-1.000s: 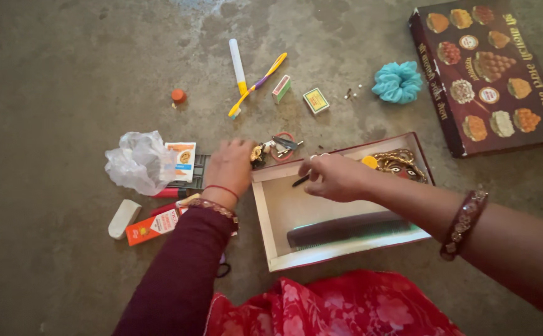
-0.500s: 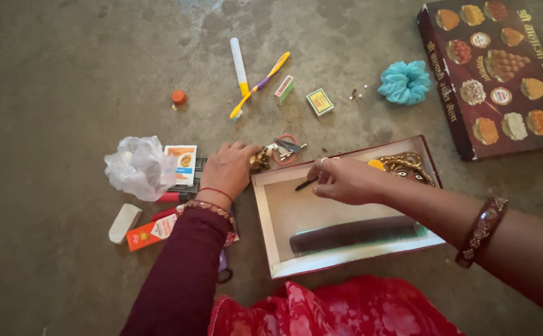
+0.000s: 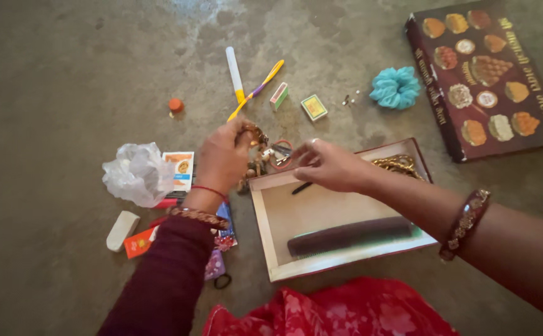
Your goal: The person organizes various personal items from the floor into a rectangular box. They place a gold necklace, combs, a toothbrush, a soap bar, and several small boxes into the container.
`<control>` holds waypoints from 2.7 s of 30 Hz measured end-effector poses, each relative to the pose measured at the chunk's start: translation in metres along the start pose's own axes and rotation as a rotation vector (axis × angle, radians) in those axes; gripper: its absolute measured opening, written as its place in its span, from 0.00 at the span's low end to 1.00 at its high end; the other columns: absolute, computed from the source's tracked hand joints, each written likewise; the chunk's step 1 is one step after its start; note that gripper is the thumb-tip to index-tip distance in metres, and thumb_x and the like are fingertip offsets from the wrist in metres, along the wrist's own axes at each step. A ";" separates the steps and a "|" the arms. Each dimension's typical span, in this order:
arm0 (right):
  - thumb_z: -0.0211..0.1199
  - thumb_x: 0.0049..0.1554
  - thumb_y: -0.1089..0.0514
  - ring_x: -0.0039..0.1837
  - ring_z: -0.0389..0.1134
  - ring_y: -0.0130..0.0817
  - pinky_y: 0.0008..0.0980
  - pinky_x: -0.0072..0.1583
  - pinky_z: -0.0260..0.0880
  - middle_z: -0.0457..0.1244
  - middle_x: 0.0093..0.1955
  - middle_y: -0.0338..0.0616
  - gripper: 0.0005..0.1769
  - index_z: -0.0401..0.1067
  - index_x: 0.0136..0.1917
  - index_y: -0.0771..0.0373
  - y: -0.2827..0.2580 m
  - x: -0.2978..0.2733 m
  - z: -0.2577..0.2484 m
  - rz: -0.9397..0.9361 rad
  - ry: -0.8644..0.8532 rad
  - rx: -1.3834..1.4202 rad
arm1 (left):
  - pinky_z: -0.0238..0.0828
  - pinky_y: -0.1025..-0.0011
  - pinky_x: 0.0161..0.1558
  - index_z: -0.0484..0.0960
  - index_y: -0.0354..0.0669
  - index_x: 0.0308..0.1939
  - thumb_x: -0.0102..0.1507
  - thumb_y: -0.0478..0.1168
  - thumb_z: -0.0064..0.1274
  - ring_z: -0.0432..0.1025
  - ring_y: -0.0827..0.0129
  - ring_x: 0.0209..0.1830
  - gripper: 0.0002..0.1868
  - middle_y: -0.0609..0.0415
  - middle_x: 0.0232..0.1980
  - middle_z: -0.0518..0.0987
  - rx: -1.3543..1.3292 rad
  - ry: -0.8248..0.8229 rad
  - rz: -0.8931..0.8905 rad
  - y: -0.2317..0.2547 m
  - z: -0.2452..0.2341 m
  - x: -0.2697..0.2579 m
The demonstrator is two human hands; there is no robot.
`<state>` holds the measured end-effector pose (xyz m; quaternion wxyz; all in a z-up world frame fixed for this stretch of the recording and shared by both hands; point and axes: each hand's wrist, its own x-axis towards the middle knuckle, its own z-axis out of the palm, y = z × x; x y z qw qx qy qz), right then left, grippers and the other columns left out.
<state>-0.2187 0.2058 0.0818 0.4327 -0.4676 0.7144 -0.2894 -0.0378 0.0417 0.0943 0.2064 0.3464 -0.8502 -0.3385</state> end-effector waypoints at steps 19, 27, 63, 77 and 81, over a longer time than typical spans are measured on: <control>0.61 0.62 0.55 0.58 0.72 0.27 0.31 0.61 0.73 0.72 0.57 0.40 0.19 0.75 0.63 0.66 -0.054 -0.004 -0.020 -0.221 -0.103 0.433 | 0.78 0.77 0.48 0.80 0.35 0.51 0.73 0.32 0.48 0.79 0.77 0.44 0.07 0.54 0.45 0.84 -0.524 -0.030 0.352 0.129 -0.097 0.007; 0.55 0.67 0.51 0.54 0.73 0.29 0.30 0.58 0.73 0.72 0.54 0.45 0.20 0.75 0.62 0.68 -0.023 -0.008 -0.024 -0.204 -0.101 0.450 | 0.75 0.77 0.38 0.80 0.40 0.51 0.74 0.35 0.50 0.78 0.80 0.39 0.04 0.60 0.43 0.83 -0.551 0.287 0.355 0.133 -0.137 0.012; 0.44 0.65 0.36 0.52 0.73 0.44 0.44 0.58 0.72 0.72 0.54 0.54 0.34 0.74 0.60 0.67 -0.034 -0.038 -0.035 0.375 -0.149 0.728 | 0.77 0.75 0.31 0.80 0.33 0.52 0.61 0.40 0.55 0.75 0.75 0.31 0.17 0.55 0.37 0.81 -0.423 -0.433 -0.325 0.041 -0.016 -0.017; 0.42 0.60 0.24 0.56 0.73 0.45 0.46 0.61 0.70 0.71 0.52 0.51 0.43 0.72 0.60 0.64 -0.042 -0.034 -0.023 0.390 -0.230 0.839 | 0.79 0.75 0.36 0.76 0.34 0.59 0.64 0.47 0.53 0.79 0.73 0.35 0.24 0.52 0.44 0.83 -0.611 -0.540 -0.346 0.070 0.003 -0.031; 0.43 0.60 0.25 0.56 0.72 0.41 0.47 0.60 0.70 0.70 0.51 0.46 0.40 0.71 0.58 0.61 -0.041 -0.039 -0.021 0.314 -0.277 0.969 | 0.82 0.72 0.41 0.73 0.32 0.62 0.65 0.50 0.51 0.81 0.69 0.40 0.28 0.51 0.48 0.83 -0.810 -0.610 -0.396 0.080 0.011 -0.031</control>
